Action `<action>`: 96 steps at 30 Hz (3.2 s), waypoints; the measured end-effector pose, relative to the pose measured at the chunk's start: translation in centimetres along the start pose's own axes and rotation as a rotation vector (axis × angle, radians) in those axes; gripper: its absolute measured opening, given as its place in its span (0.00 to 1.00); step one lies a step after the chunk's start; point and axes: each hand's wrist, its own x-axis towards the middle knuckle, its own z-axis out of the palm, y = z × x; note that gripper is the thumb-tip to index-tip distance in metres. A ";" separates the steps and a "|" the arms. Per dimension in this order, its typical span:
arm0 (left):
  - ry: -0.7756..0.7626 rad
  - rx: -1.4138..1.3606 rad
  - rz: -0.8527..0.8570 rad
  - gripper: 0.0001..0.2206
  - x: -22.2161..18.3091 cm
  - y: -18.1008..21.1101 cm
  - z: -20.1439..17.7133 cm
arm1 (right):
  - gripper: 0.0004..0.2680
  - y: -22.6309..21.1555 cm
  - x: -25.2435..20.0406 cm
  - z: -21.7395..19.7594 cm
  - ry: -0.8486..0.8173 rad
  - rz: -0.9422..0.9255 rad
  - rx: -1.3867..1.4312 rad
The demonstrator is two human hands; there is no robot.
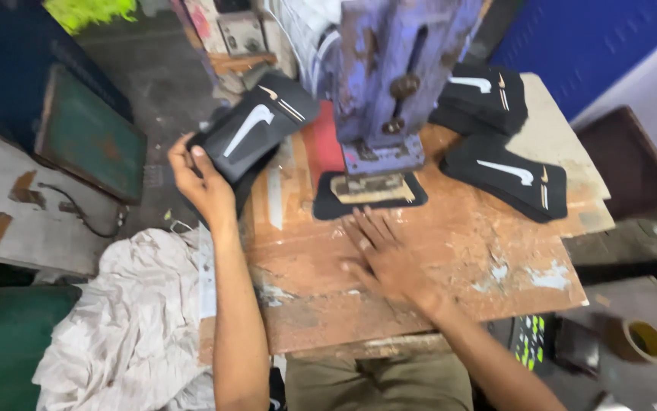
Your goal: Pressing logos onto black fabric pieces using a manual heat press machine.
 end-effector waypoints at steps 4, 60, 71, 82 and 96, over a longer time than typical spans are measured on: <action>0.038 -0.027 -0.066 0.09 -0.4 0.1 -0.2 | 0.27 -3.1 -4.1 -1.7 -0.031 0.009 0.035; -0.424 0.309 -0.059 0.19 -1.7 4.3 2.1 | 0.13 -1.0 -5.7 -3.1 0.146 0.265 0.017; -0.912 0.528 -0.072 0.10 -6.2 2.3 4.7 | 0.13 -0.7 -5.8 -2.9 0.140 0.270 0.017; -0.881 0.278 -0.293 0.15 -7.9 0.0 6.2 | 0.19 -2.1 -6.5 -2.3 0.104 0.249 -0.013; -0.441 0.387 0.126 0.06 -5.2 2.8 5.7 | 0.31 1.6 0.7 0.4 -0.032 0.037 -0.168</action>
